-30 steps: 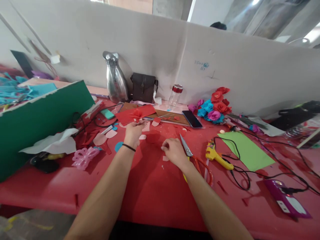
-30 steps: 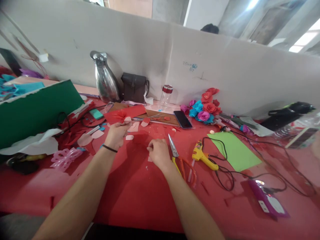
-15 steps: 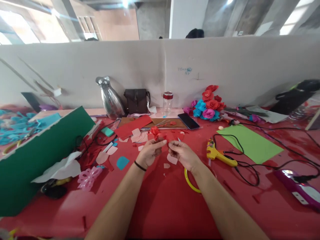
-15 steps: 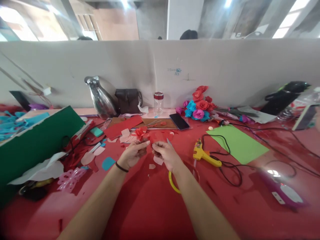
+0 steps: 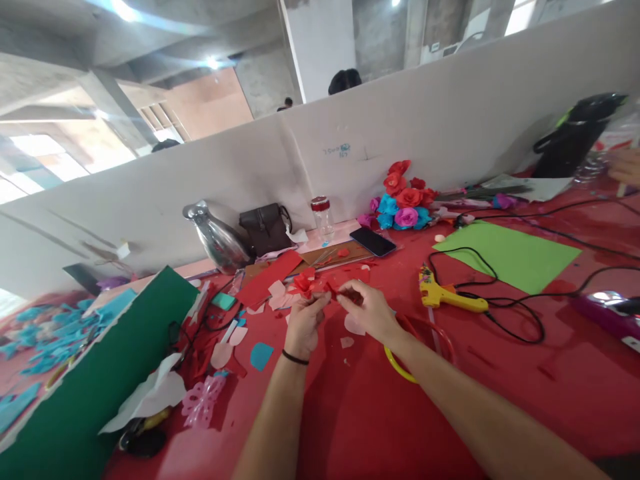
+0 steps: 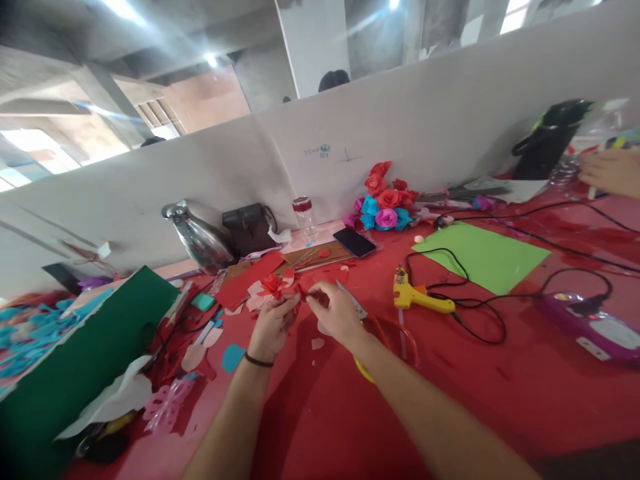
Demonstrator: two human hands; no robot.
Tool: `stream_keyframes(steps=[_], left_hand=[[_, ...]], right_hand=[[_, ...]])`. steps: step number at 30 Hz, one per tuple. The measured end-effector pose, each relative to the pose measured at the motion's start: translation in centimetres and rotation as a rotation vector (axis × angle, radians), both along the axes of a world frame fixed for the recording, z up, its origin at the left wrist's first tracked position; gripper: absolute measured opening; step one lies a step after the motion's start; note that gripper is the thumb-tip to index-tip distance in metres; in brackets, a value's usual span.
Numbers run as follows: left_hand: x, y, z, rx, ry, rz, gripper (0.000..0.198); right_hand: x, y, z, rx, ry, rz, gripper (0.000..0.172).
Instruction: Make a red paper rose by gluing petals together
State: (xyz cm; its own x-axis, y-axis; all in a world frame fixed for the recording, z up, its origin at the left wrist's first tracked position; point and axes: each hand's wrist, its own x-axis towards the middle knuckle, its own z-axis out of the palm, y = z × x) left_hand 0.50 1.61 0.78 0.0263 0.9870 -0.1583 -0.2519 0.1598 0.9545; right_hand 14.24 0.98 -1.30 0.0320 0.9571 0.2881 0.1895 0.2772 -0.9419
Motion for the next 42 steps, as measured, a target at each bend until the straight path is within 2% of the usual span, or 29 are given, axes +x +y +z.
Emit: stream_keyframes(steps=[6, 8, 13, 18, 22, 25, 29, 33, 42], left_hand=[[-0.1, 0.0, 0.0, 0.021, 0.002, -0.001, 0.034], [-0.1, 0.0, 0.1, 0.03, 0.004, 0.003, 0.032], [-0.2, -0.1, 0.3, 0.047, 0.016, -0.009, 0.025], [-0.6, 0.0, 0.5, 0.081, -0.01, 0.029, 0.021], [-0.4, -0.2, 0.8, 0.06, 0.006, -0.004, 0.027], [0.1, -0.4, 0.6, 0.034, 0.031, -0.046, 0.029], [0.3, -0.2, 0.0, 0.022, 0.042, 0.004, 0.02], [-0.3, 0.2, 0.0, -0.009, 0.0, 0.049, 0.017], [-0.5, 0.2, 0.5, 0.014, -0.018, 0.014, 0.018]], right_hand=[[0.4, 0.5, 0.3, -0.323, 0.503, 0.054, 0.015], [0.5, 0.5, 0.5, -0.372, 0.593, 0.069, 0.018], [0.5, 0.4, 0.7, -0.4, 0.682, 0.071, 0.024], [0.7, 0.6, 0.7, -0.376, 0.716, 0.009, 0.028], [0.5, 0.3, 0.8, -0.249, 0.607, -0.057, 0.023], [0.1, -0.1, 1.1, -0.177, 0.497, -0.025, 0.019], [0.1, -0.2, 1.2, -0.255, 0.538, 0.026, 0.019], [0.7, 0.2, 1.2, -0.376, 0.743, 0.016, 0.024], [1.3, 0.7, 0.9, -0.46, 0.866, 0.012, 0.023]])
